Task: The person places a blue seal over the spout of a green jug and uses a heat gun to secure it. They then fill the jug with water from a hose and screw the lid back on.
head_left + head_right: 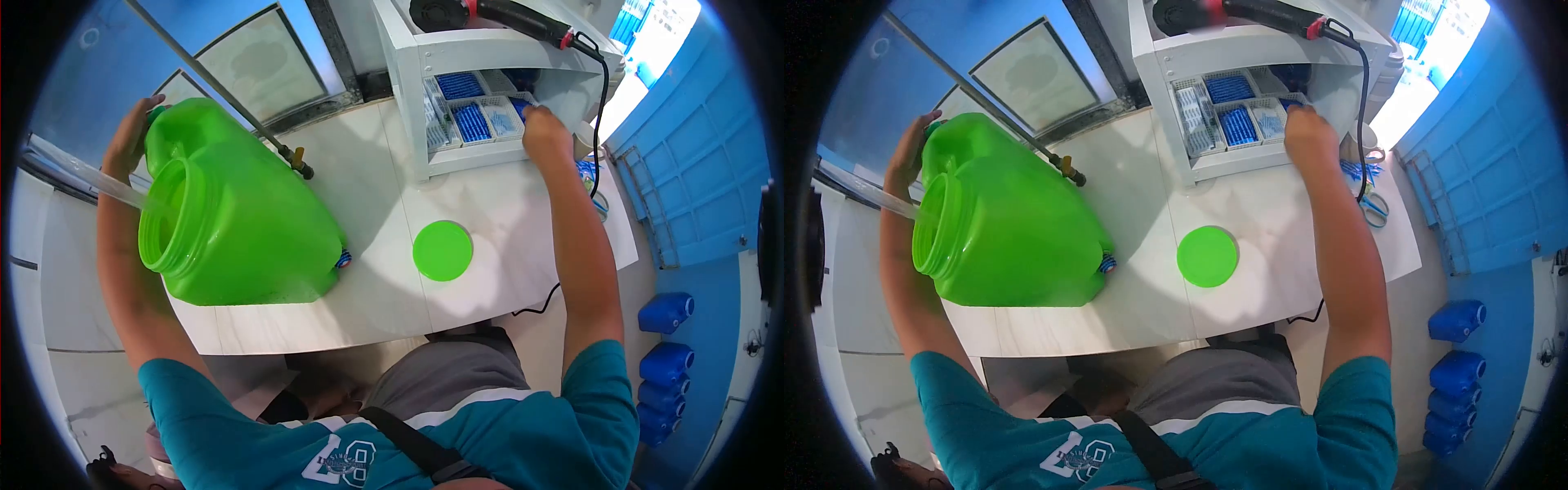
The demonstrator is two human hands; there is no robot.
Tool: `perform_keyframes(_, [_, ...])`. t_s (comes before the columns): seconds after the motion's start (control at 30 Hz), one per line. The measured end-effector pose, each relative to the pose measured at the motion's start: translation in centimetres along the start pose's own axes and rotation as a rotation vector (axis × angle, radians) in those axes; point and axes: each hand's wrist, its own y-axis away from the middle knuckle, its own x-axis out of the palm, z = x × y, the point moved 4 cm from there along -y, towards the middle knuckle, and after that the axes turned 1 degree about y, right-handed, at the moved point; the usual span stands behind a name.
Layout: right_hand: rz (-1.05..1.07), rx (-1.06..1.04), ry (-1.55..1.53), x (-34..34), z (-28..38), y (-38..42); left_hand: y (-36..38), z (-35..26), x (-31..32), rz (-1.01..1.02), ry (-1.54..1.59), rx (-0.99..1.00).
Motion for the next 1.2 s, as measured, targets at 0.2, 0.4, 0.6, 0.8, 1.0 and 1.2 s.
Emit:
perform_keyframes(0.2, [0.086, 0.142, 0.141, 7.6, -5.4, -8.2, 1.3, -0.1, 0.7, 0.096, 0.214, 0.142])
perform_keyframes(0.4, [0.137, -0.038, 0.198, 10.0, -7.2, -10.1, 4.4, 2.8, 0.7, -0.510, 0.513, 0.276])
perform_keyframes(0.6, [0.218, 0.036, 0.229, 9.8, -6.9, -11.0, 14.8, 10.8, 6.0, -0.785, 0.287, 0.396])
perform_keyframes(0.8, [-0.019, -0.090, 0.373, 8.9, -8.9, -12.6, 24.2, 23.7, 21.4, -0.455, 0.864, 0.008])
perform_keyframes(1.0, [-0.020, 0.016, 0.156, 3.8, -7.3, -8.2, 34.8, 27.8, 30.8, -0.408, 0.473, -0.240])
perform_keyframes(1.2, [0.072, -0.071, -0.494, 3.4, -0.7, 5.8, 39.8, 22.4, 36.7, -0.335, 0.011, 0.083])
